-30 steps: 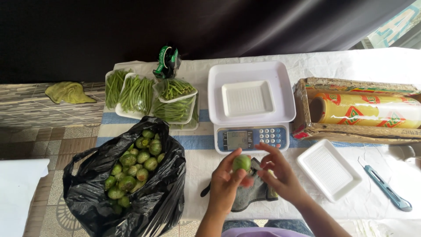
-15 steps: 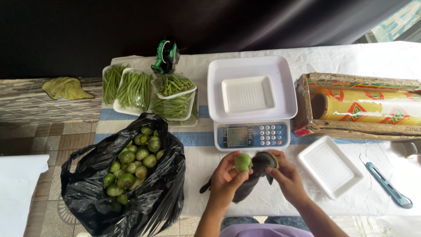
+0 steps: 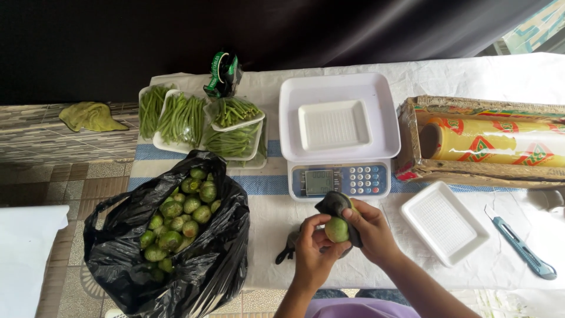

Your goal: A person is sorting and preparing small green vegetables by inspecting them, trimming them with a knife, and weighing them on a scale for packaging.

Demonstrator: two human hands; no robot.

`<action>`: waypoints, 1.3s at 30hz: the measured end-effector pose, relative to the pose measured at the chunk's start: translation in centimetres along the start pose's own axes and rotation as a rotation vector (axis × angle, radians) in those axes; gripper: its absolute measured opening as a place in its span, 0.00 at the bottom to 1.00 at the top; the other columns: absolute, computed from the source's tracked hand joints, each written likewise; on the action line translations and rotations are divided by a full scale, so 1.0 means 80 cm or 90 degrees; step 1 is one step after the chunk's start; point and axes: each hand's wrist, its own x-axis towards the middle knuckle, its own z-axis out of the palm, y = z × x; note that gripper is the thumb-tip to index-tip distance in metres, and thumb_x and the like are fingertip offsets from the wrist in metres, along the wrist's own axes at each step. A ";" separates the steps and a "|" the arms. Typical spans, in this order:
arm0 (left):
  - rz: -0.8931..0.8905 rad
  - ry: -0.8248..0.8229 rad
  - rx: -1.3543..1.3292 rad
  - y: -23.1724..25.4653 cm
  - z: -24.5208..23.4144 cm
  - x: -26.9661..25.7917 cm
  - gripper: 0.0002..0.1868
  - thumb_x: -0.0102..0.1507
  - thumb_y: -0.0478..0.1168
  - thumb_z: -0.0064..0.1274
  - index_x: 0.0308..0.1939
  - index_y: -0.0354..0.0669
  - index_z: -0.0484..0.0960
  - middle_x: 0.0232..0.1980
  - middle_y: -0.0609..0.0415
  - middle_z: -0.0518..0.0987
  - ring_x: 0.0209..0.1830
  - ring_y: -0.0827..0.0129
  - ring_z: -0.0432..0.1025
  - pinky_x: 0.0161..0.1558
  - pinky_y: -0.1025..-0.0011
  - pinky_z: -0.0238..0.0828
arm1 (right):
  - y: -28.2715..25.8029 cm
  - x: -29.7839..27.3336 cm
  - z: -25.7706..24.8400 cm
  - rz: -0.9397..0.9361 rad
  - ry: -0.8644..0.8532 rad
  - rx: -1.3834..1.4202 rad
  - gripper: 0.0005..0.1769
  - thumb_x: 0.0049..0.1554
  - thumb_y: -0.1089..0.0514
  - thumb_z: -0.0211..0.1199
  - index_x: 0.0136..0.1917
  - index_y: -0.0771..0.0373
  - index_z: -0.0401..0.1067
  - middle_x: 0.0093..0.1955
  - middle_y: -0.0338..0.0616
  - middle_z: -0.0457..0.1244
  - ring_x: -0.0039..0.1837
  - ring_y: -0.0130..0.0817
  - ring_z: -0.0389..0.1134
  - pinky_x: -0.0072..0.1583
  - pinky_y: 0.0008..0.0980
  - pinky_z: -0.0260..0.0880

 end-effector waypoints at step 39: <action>0.342 0.133 0.599 -0.024 -0.025 0.328 0.35 0.55 0.48 0.70 0.65 0.53 0.75 0.62 0.51 0.74 0.59 0.50 0.69 0.52 0.49 0.69 | 0.114 -0.010 -0.143 -0.139 0.044 -0.795 0.14 0.57 0.50 0.64 0.54 0.56 0.77 0.56 0.45 0.64 0.58 0.44 0.66 0.62 0.41 0.66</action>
